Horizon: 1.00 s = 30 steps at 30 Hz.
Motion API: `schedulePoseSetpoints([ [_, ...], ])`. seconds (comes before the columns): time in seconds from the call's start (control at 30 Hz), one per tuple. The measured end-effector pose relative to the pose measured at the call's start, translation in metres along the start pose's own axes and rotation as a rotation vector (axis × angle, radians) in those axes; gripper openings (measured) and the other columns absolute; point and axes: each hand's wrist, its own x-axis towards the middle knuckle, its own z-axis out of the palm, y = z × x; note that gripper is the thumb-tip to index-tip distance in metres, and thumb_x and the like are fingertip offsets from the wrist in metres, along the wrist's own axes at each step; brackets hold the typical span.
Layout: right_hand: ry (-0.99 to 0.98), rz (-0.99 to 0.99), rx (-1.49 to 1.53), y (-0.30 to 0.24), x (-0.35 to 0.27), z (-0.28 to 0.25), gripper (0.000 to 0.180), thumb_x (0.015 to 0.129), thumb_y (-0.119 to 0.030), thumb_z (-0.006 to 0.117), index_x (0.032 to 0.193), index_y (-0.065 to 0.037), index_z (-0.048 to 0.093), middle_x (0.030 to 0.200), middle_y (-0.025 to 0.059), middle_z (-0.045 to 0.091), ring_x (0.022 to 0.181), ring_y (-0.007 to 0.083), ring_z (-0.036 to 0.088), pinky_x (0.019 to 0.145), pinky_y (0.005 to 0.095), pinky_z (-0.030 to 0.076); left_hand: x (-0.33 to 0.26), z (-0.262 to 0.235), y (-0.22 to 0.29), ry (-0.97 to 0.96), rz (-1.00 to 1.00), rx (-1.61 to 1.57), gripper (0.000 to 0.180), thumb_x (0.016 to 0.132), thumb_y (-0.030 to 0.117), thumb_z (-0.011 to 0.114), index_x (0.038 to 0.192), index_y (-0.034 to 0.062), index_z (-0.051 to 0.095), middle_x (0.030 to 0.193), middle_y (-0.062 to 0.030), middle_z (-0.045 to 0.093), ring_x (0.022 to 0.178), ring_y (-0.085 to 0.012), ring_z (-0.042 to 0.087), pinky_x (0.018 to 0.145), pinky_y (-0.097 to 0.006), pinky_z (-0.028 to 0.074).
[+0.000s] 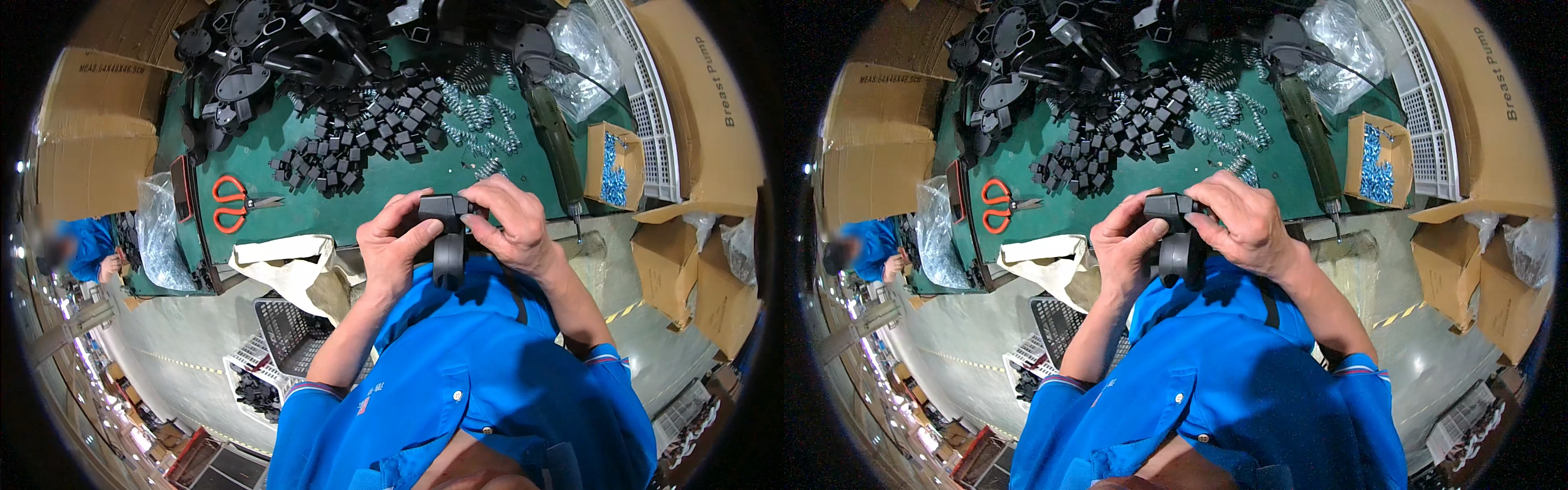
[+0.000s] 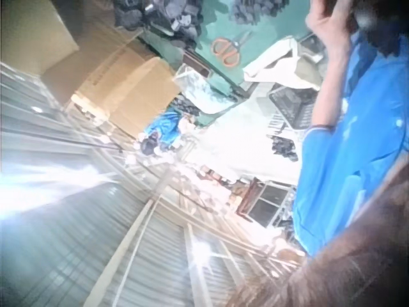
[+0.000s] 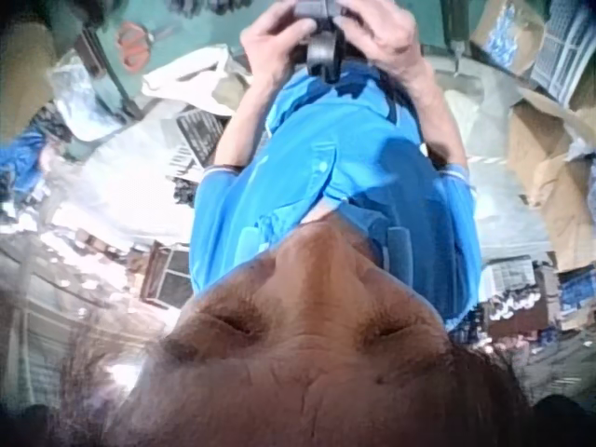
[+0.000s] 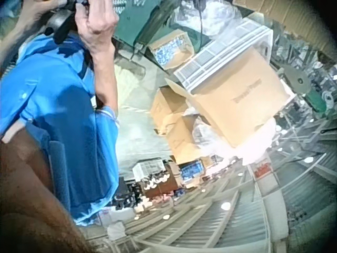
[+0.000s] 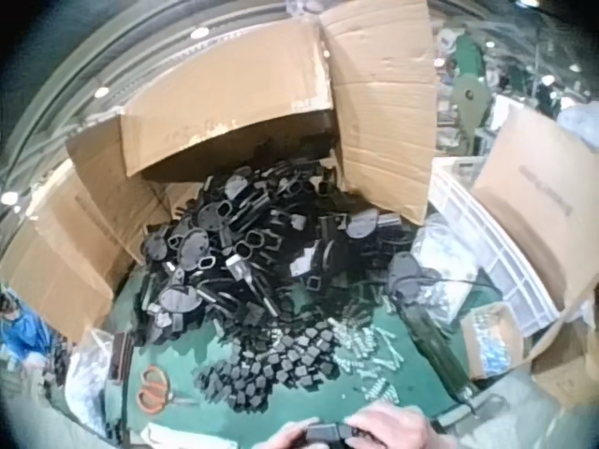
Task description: The person assembles small black plastic components on a green workbench. They repeatedly pick up parts, align them, and use a power screwdriver to fasten screws. The person handles multiple identical units one at a time, placing finished assemblies aside.
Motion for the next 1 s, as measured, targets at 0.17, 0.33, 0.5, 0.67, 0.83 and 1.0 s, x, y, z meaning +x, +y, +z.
schedulePoseSetpoints([
  [0.17, -0.012, -0.021, 0.046, 0.006, -0.005, 0.004, 0.036, 0.071, 0.004, 0.074, 0.105, 0.002, 0.062, 0.087, 0.0155, 0.062, 0.072, 0.0304, 0.063, 0.061, 0.0353, 0.051, 0.014, -0.007, 0.02, -0.133, 0.089, 0.281, 0.038, 0.074, -0.001, 0.079, 0.111, -0.004, 0.07, 0.096, -0.0075, 0.067, 0.089, -0.0142, 0.064, 0.081, -0.025, 0.05],
  [0.33, -0.023, 0.33, 0.219, 0.029, -0.025, 0.034, 0.037, 0.076, 0.002, 0.069, 0.112, 0.003, 0.061, 0.096, 0.0171, 0.062, 0.073, 0.0323, 0.064, 0.062, 0.0393, 0.053, 0.033, -0.01, 0.009, -0.186, 0.558, 0.899, 0.04, 0.069, 0.002, 0.081, 0.107, -0.0014, 0.07, 0.096, -0.0134, 0.068, 0.087, -0.0252, 0.065, 0.08, -0.033, 0.051],
  [0.5, -0.152, 0.289, -0.233, 0.047, -0.036, 0.063, 0.034, 0.075, 0.001, 0.064, 0.109, 0.0, 0.061, 0.094, 0.0139, 0.06, 0.079, 0.0353, 0.063, 0.065, 0.0413, 0.052, 0.043, -0.024, -0.033, -0.152, 0.673, 1.068, 0.042, 0.066, 0.011, 0.08, 0.106, 0.0039, 0.069, 0.094, -0.0071, 0.065, 0.088, -0.0261, 0.061, 0.089, -0.041, 0.041],
  [0.67, -0.104, 0.254, -0.274, 0.055, -0.029, 0.065, 0.022, 0.077, 0.002, 0.062, 0.099, -0.001, 0.061, 0.088, 0.0131, 0.058, 0.073, 0.0352, 0.062, 0.06, 0.0422, 0.051, 0.037, -0.016, -0.031, -0.092, 0.469, 1.258, 0.049, 0.073, 0.018, 0.077, 0.119, 0.0059, 0.064, 0.106, -0.0099, 0.061, 0.101, -0.0291, 0.056, 0.092, -0.042, 0.039],
  [0.83, -0.046, 0.181, -0.305, 0.056, -0.03, 0.068, 0.014, 0.08, 0.001, 0.061, 0.094, -0.002, 0.062, 0.085, 0.012, 0.057, 0.067, 0.0341, 0.062, 0.055, 0.0409, 0.051, 0.033, -0.011, -0.023, -0.183, 0.341, 1.442, 0.049, 0.077, 0.022, 0.075, 0.122, 0.0061, 0.061, 0.104, -0.0099, 0.056, 0.101, -0.0301, 0.053, 0.086, -0.043, 0.039],
  [1.0, -0.159, 0.224, -0.364, 0.051, -0.031, 0.062, 0.016, 0.082, -0.001, 0.061, 0.098, -0.003, 0.062, 0.088, 0.0113, 0.057, 0.07, 0.0319, 0.064, 0.057, 0.0397, 0.052, 0.042, -0.007, -0.016, -0.321, 0.288, 1.558, 0.048, 0.075, 0.023, 0.076, 0.117, 0.0037, 0.061, 0.103, -0.0097, 0.057, 0.102, -0.0294, 0.053, 0.084, -0.043, 0.04],
])
